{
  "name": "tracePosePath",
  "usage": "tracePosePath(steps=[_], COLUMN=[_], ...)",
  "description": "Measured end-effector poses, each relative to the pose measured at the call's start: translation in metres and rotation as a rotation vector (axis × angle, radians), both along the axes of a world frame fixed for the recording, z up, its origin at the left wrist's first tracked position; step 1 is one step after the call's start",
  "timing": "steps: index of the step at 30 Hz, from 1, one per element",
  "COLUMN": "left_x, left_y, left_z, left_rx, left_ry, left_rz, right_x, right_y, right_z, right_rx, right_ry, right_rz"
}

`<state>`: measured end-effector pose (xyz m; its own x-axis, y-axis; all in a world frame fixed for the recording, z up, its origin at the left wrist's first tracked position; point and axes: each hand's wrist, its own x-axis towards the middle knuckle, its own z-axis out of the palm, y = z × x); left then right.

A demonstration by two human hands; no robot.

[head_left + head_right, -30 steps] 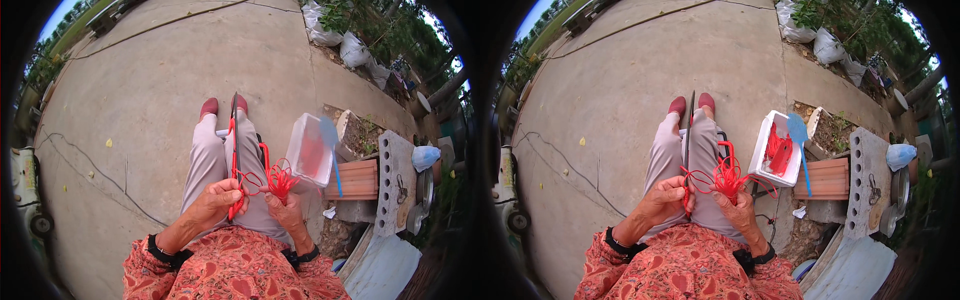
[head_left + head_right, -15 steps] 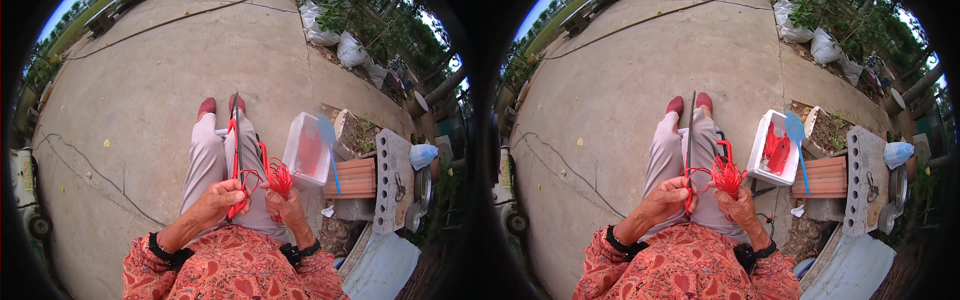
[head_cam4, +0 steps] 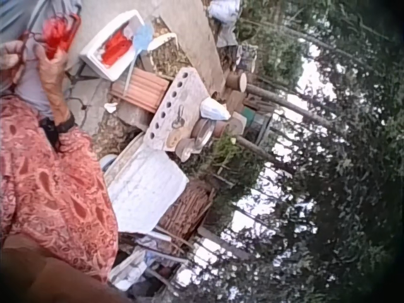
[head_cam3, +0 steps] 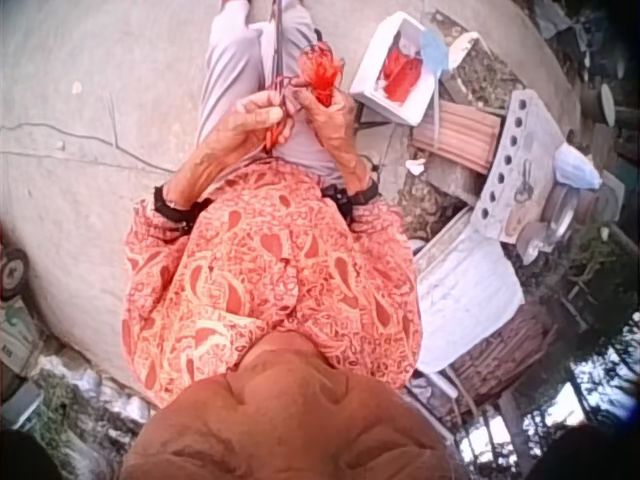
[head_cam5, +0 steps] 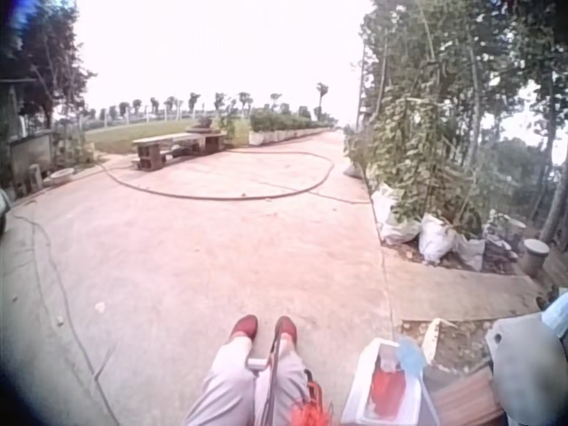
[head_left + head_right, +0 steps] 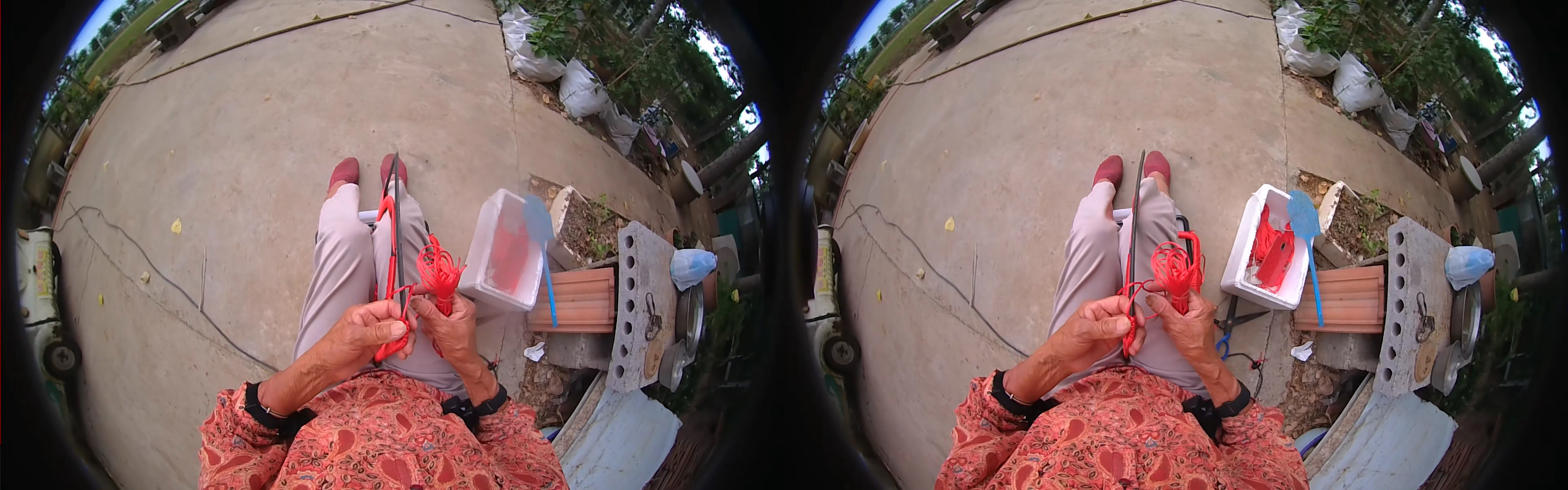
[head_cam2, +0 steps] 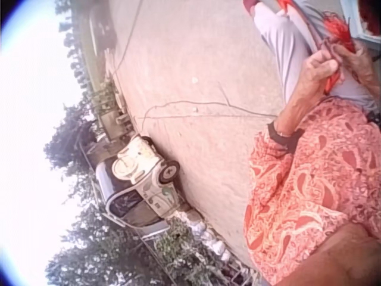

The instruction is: Winding and bundling long strands of red plastic rope around a specialized tool.

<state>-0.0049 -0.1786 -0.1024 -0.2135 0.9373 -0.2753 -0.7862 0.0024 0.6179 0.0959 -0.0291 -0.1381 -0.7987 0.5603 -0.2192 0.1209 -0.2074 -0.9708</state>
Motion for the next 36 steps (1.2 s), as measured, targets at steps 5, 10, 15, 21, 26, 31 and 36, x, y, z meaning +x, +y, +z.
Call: tracePosePath(steps=[5,10,15,21,26,31,36], left_x=[0.000,0.002,0.000,0.005,0.003,0.002,-0.002], left_y=[-0.001,0.000,-0.004,0.000,0.000,0.004,0.003], left_z=[-0.002,0.000,0.001,-0.002,-0.011,-0.010,-0.007], left_rx=[-0.003,0.005,0.014,-0.025,-0.014,0.019,0.047], left_ry=[-0.001,-0.026,-0.046,-0.058,-0.063,-0.100,-0.120], left_rz=[-0.001,0.029,0.028,-0.012,-0.004,-0.047,-0.069], right_x=[-0.002,0.021,0.111,0.195,0.138,0.051,0.043], right_y=[0.001,0.010,0.041,0.063,0.054,0.025,0.014], right_z=[-0.005,-0.007,-0.042,-0.096,-0.059,0.026,0.018], right_rx=[-0.018,0.094,0.078,-0.162,0.109,-0.362,-0.271], right_ry=[-0.031,-0.107,-0.323,-0.548,-0.447,0.014,-0.224], right_rz=[0.007,0.093,-0.036,-0.231,-0.144,0.042,0.269])
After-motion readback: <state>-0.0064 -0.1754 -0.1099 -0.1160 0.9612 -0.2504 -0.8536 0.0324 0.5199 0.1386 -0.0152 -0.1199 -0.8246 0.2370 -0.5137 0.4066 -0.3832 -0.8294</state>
